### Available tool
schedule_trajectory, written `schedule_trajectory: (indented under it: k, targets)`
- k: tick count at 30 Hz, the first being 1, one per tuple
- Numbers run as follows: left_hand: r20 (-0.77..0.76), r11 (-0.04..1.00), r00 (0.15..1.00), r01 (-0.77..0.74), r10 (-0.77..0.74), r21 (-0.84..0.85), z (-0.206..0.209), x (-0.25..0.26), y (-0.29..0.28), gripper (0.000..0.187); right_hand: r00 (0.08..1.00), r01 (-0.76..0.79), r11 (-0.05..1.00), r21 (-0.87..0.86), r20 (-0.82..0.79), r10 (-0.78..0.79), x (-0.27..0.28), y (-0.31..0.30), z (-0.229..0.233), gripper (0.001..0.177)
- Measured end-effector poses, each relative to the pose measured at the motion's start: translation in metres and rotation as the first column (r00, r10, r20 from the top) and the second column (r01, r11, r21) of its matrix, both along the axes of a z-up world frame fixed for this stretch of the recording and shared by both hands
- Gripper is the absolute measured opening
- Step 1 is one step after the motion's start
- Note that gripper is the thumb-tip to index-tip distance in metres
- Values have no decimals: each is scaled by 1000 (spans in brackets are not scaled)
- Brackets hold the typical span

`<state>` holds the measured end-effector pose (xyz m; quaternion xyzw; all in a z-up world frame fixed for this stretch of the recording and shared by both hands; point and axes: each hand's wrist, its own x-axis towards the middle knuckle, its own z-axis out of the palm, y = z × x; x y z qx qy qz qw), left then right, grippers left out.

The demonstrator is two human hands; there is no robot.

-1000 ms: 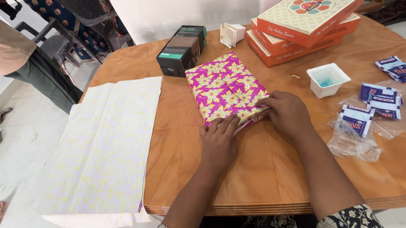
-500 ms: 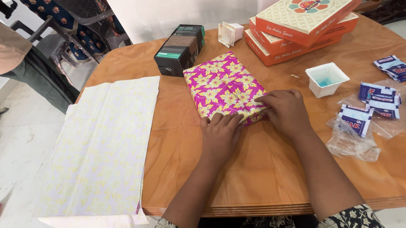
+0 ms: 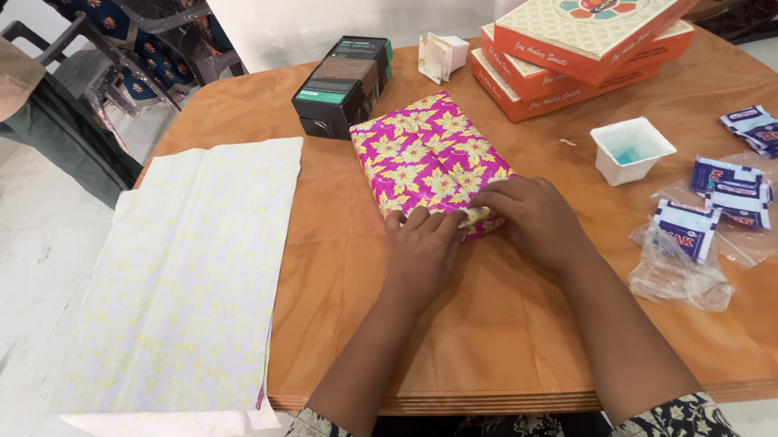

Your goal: The person folds and smooths a rectangular package wrapped in pink floral paper on a wooden table. They repeatedly press the edges and corners, rotate the package, and adjust the paper to keep it taut. A small white container is briefly handled but not used.

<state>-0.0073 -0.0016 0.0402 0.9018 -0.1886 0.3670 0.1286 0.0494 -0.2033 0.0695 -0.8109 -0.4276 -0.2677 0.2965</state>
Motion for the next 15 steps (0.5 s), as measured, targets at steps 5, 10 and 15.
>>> schedule_trajectory:
  k: [5,10,15]
  targets:
    - [23,998,998,-53,53,16,-16,1,-4,23,997,-11,998,-67,-80,6,-3,1,4,35]
    - [111,994,991,-84,75,75,-23,1,-3,27,993,52,994,-94,-98,-61,-6,4,4,36]
    - [74,995,994,-84,79,60,-23,-1,0,34,995,54,998,-39,91,-51,-8,8,1,35]
